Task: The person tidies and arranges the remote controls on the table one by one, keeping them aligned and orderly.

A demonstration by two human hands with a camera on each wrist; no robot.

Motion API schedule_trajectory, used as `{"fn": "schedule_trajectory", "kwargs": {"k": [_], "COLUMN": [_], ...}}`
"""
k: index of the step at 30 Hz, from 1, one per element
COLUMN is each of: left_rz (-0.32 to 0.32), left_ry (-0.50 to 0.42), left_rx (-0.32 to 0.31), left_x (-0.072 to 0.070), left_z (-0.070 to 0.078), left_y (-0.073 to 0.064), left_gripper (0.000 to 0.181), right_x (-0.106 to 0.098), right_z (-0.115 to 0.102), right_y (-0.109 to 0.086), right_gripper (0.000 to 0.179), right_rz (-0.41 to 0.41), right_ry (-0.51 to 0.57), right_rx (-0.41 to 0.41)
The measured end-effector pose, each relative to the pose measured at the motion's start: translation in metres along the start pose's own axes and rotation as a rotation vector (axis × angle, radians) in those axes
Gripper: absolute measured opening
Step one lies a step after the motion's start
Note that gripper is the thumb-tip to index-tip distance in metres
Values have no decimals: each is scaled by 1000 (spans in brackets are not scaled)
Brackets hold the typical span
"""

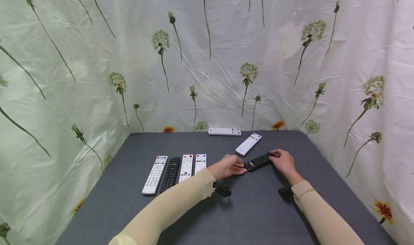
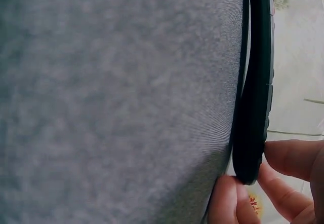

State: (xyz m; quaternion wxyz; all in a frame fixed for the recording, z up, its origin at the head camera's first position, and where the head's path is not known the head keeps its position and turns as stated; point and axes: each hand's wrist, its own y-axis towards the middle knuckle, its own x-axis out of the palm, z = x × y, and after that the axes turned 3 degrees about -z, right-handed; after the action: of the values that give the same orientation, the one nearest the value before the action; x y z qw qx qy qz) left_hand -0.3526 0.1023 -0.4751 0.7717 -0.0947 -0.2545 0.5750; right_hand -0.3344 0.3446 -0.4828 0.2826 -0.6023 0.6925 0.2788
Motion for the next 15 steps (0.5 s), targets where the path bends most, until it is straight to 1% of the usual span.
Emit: {"fn": "schedule_trajectory", "kwargs": {"k": [4, 7, 11, 15], "left_rz": [83, 125, 142, 138], "left_ry": [30, 29, 10, -4], "left_rx": [18, 37, 51, 40], "left_x": [8, 14, 18, 15], "left_z": [-2, -1, -1, -2], "left_y": [-13, -20, -21, -18], "left_gripper": [20, 20, 15, 18], "right_x": [2, 3, 2, 1], "right_z": [1, 1, 0, 1], "right_y": [-2, -2, -1, 1], "right_gripper": [34, 31, 26, 26], "right_rz": [9, 17, 29, 31], "right_ry": [51, 88, 91, 107], "right_rx": [27, 23, 26, 49]}}
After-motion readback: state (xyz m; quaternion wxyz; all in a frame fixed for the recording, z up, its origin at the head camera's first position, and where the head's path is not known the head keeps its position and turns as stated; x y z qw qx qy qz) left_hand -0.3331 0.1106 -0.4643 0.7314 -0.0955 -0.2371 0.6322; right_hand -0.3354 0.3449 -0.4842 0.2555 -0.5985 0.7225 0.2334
